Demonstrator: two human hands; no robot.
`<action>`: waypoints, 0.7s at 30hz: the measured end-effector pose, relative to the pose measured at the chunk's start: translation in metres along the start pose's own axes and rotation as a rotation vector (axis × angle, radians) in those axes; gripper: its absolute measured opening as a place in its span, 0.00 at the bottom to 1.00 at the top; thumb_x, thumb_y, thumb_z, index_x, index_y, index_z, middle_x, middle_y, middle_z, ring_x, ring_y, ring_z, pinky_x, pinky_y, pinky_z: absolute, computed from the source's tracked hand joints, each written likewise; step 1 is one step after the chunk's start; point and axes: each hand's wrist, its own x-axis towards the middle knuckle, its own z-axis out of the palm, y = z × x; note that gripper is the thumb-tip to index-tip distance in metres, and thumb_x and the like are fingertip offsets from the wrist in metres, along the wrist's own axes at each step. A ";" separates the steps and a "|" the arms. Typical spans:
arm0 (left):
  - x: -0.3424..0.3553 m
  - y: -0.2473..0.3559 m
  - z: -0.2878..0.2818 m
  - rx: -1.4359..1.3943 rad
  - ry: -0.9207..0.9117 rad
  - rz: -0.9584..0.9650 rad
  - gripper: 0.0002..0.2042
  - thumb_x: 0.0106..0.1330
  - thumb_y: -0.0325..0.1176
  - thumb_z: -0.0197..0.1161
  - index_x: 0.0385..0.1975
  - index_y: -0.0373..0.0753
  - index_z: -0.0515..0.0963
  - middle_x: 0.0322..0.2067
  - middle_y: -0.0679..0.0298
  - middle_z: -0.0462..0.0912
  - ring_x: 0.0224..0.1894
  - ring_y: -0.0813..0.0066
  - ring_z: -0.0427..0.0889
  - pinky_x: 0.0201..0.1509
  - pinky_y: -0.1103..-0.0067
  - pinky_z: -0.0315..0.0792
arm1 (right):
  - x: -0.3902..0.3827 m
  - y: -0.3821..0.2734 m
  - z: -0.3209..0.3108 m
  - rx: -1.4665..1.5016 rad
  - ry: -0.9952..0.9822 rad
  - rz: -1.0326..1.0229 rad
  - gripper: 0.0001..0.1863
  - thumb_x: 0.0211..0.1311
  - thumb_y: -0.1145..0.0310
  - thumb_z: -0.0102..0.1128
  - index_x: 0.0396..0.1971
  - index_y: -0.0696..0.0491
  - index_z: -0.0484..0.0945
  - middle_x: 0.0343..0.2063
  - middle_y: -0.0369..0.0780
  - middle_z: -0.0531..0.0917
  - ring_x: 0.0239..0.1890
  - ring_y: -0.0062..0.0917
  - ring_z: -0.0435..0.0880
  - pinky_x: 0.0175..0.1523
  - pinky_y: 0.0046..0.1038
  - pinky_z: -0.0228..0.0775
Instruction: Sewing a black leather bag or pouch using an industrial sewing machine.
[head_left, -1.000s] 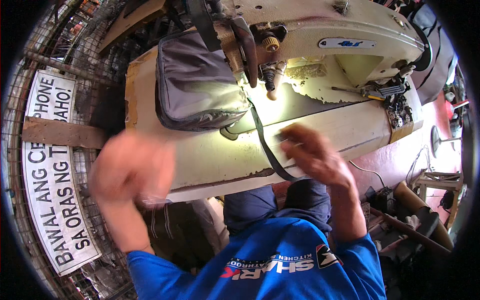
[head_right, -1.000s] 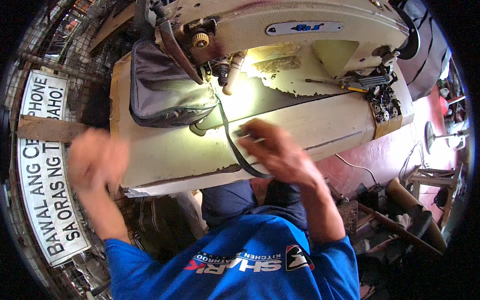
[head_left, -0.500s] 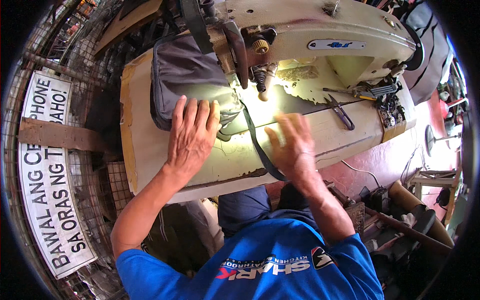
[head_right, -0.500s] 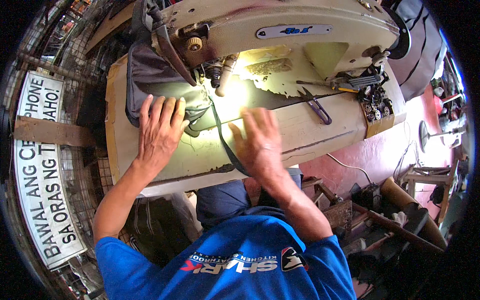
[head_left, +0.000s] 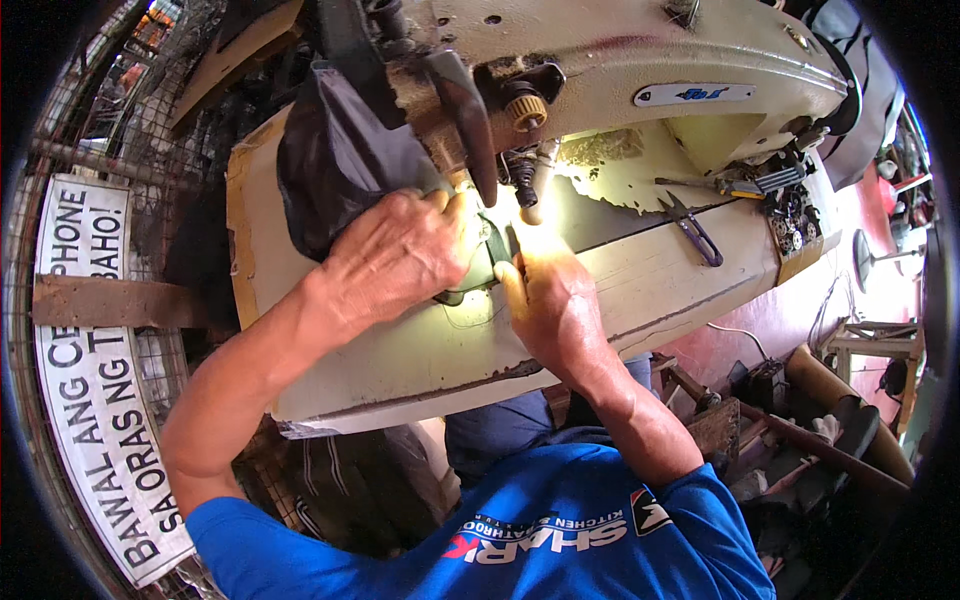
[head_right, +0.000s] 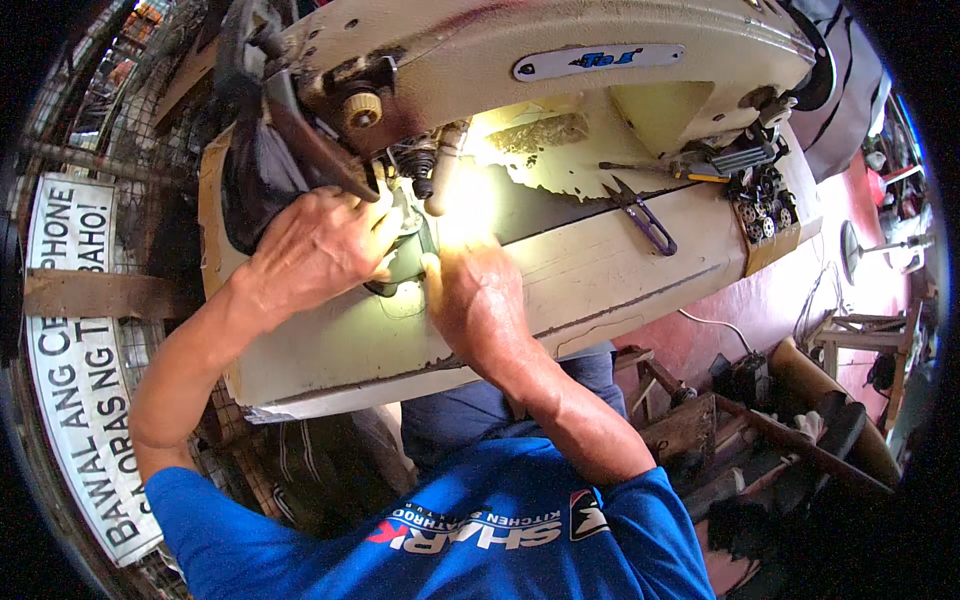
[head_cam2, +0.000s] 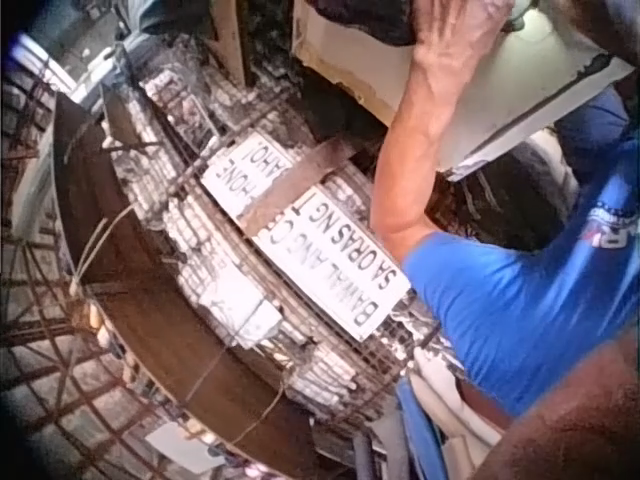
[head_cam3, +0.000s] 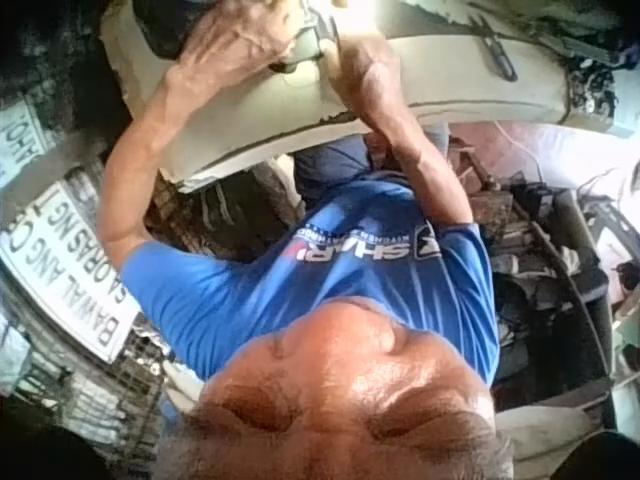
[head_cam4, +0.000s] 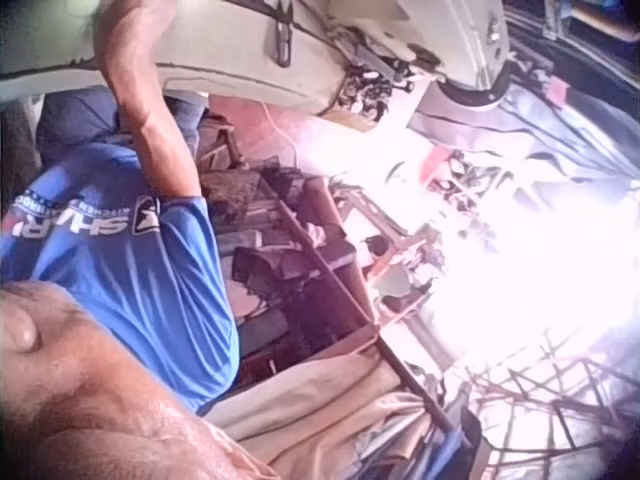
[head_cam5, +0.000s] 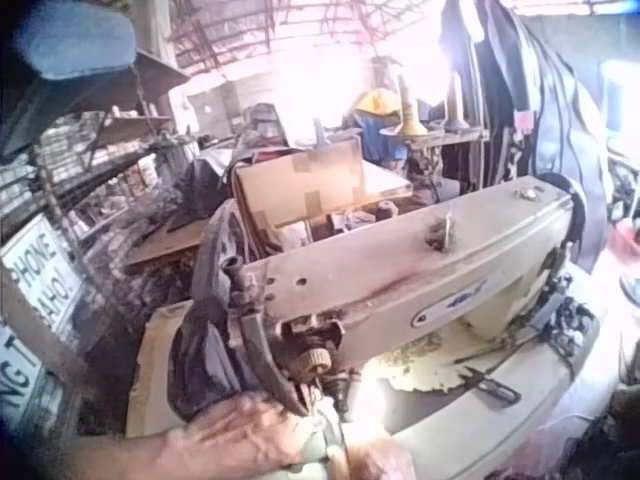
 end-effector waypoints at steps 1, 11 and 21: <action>0.000 0.001 0.005 -0.005 -0.002 0.009 0.09 0.52 0.30 0.63 0.33 0.35 0.76 0.29 0.58 0.76 0.32 0.61 0.82 0.34 0.70 0.77 | 0.000 -0.001 -0.002 0.000 0.002 0.010 0.08 0.59 0.70 0.61 0.32 0.59 0.75 0.28 0.53 0.79 0.34 0.51 0.78 0.39 0.45 0.70; -0.007 0.015 0.025 0.155 -0.025 0.018 0.05 0.48 0.33 0.63 0.24 0.42 0.80 0.26 0.64 0.78 0.32 0.72 0.80 0.36 0.77 0.73 | 0.004 -0.006 -0.001 -0.008 -0.162 0.080 0.10 0.61 0.64 0.58 0.26 0.56 0.79 0.22 0.50 0.82 0.29 0.49 0.83 0.35 0.46 0.75; -0.006 0.027 0.023 0.115 -0.073 -0.021 0.12 0.49 0.31 0.62 0.34 0.35 0.81 0.32 0.64 0.78 0.36 0.74 0.78 0.35 0.80 0.70 | 0.007 -0.013 -0.004 -0.021 -0.237 0.083 0.16 0.60 0.69 0.61 0.47 0.55 0.73 0.28 0.50 0.82 0.32 0.51 0.80 0.38 0.47 0.72</action>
